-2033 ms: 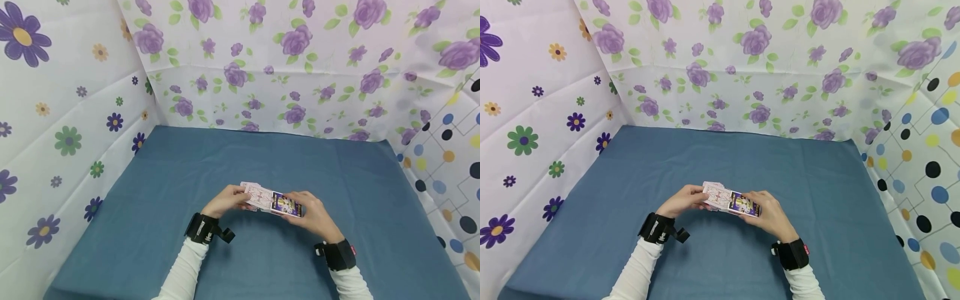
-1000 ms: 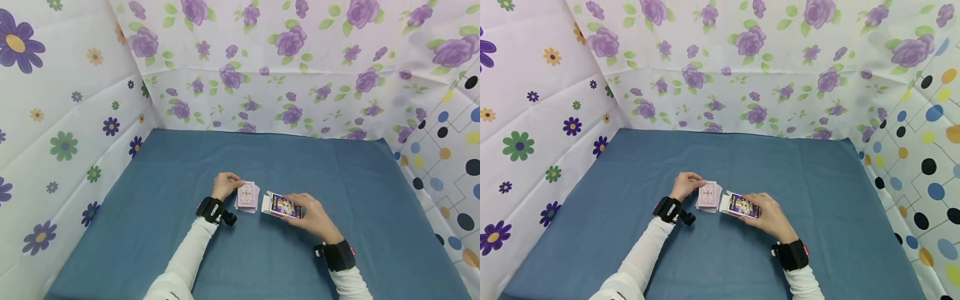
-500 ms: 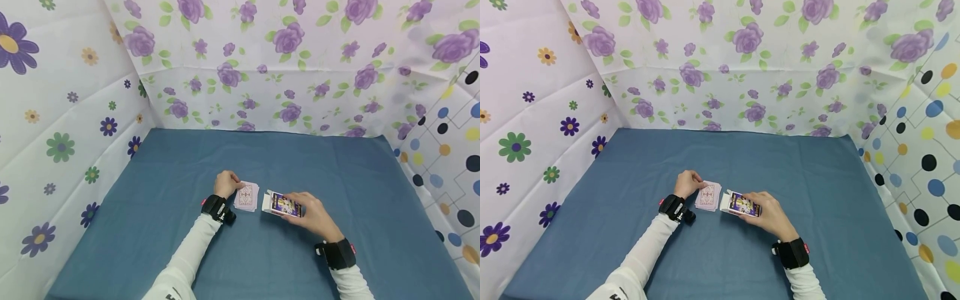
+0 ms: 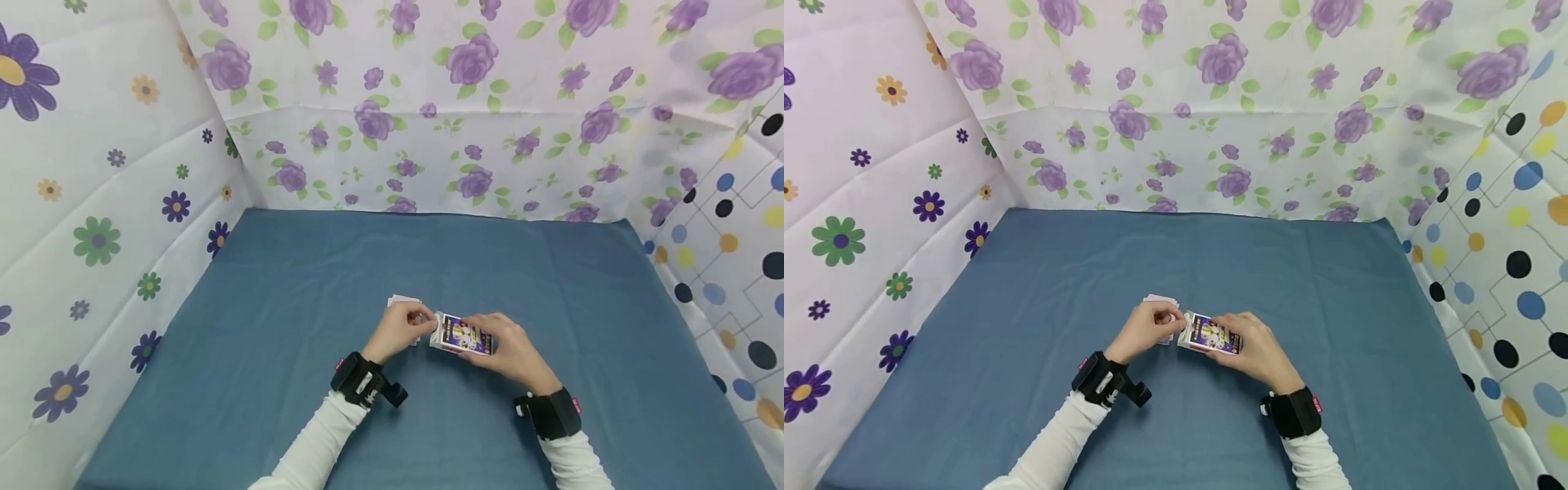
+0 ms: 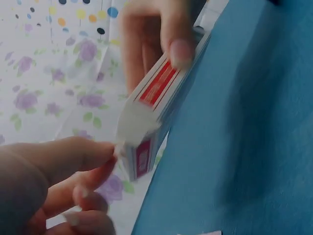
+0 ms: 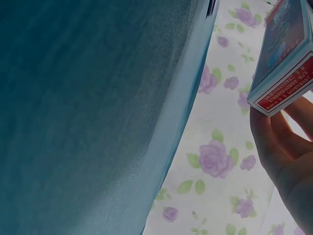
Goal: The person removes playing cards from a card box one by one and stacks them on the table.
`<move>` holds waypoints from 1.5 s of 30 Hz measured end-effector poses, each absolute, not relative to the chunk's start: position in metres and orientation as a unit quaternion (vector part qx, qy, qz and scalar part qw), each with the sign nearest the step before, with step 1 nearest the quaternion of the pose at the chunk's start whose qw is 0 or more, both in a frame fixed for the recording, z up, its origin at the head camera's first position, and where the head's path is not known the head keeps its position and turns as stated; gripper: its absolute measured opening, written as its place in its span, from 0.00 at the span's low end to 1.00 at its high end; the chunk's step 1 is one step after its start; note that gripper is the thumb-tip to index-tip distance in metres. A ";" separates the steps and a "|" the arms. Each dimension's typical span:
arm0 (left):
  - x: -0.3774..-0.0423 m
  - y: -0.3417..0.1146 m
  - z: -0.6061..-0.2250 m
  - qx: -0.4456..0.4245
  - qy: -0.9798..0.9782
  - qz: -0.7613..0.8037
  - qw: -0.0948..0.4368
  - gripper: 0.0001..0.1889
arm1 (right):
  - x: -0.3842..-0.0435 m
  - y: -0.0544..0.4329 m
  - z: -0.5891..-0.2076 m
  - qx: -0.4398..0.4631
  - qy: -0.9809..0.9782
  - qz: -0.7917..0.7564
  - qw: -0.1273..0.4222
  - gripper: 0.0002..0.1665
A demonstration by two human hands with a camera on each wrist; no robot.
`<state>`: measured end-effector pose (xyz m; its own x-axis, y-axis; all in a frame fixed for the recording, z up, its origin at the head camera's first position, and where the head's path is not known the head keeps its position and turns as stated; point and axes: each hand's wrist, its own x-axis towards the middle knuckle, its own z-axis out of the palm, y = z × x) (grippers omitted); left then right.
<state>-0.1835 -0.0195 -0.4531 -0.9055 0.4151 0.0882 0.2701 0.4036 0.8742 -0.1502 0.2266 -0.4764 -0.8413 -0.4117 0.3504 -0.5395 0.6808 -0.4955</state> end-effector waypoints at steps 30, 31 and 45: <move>-0.175 -0.019 -0.453 0.120 0.803 0.555 0.181 0.08 | -0.146 0.220 -0.470 0.269 -0.907 0.305 0.108 0.34; -0.175 -0.021 -0.453 0.122 0.800 0.559 0.181 0.09 | -0.146 0.220 -0.470 0.269 -0.907 0.306 0.106 0.34; -0.179 -0.049 -0.451 0.150 0.769 0.587 0.204 0.13 | -0.147 0.222 -0.469 0.267 -0.910 0.296 0.111 0.35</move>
